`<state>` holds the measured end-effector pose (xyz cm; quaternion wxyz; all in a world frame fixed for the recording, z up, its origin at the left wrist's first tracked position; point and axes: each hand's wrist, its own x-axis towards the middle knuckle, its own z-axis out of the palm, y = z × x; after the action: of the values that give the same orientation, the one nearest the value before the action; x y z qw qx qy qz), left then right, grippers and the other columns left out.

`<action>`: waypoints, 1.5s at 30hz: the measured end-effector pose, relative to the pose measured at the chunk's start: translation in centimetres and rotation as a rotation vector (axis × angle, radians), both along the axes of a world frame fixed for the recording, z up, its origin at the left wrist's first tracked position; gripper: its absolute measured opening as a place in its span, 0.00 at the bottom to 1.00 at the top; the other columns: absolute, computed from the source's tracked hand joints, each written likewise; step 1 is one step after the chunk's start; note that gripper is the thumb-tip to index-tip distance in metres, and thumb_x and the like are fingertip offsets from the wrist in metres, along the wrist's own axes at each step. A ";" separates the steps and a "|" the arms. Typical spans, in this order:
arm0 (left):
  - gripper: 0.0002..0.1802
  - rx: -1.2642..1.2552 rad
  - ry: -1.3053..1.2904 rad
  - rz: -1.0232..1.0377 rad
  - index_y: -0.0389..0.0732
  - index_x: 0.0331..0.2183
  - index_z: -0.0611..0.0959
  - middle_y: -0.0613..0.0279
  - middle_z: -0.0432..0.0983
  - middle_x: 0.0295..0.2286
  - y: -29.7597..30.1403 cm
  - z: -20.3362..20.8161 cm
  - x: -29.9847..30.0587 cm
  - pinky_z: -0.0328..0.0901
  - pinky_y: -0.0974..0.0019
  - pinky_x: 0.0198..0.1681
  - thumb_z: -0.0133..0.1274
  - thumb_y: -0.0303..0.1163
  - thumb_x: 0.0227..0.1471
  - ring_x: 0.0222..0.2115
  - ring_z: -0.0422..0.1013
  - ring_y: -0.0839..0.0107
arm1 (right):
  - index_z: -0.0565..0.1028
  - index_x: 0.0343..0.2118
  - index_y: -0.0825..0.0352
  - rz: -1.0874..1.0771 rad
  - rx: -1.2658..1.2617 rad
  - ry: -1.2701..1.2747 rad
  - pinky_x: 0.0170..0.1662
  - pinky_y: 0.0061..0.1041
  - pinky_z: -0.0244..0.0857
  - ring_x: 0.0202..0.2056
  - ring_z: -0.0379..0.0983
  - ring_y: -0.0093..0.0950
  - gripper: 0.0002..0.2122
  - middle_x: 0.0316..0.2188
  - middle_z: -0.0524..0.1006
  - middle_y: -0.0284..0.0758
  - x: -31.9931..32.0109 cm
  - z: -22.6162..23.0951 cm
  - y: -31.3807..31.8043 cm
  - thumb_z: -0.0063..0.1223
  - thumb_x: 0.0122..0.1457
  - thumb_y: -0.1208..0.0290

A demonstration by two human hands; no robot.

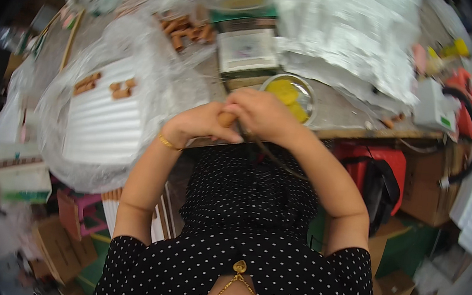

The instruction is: The recorder is applying adhesive to small brown tubes and assembling them with filters or bases.

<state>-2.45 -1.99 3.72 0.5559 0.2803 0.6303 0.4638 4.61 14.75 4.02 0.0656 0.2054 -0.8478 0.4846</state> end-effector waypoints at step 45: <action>0.17 -0.038 1.298 0.645 0.34 0.36 0.76 0.55 0.76 0.23 -2.2 -4.7 -15.0 0.66 0.68 0.27 0.54 0.34 0.45 0.24 0.73 0.69 | 0.74 0.30 0.69 -0.876 -0.164 -0.206 0.31 0.17 0.61 0.26 0.65 0.15 0.07 0.22 0.72 0.29 6.9 -5.0 17.2 0.55 0.51 0.71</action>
<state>-17.41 -4.21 -1.01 -0.0901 0.2898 0.8925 0.3338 11.52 31.97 -0.95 0.1958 -0.2275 -0.8157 0.4946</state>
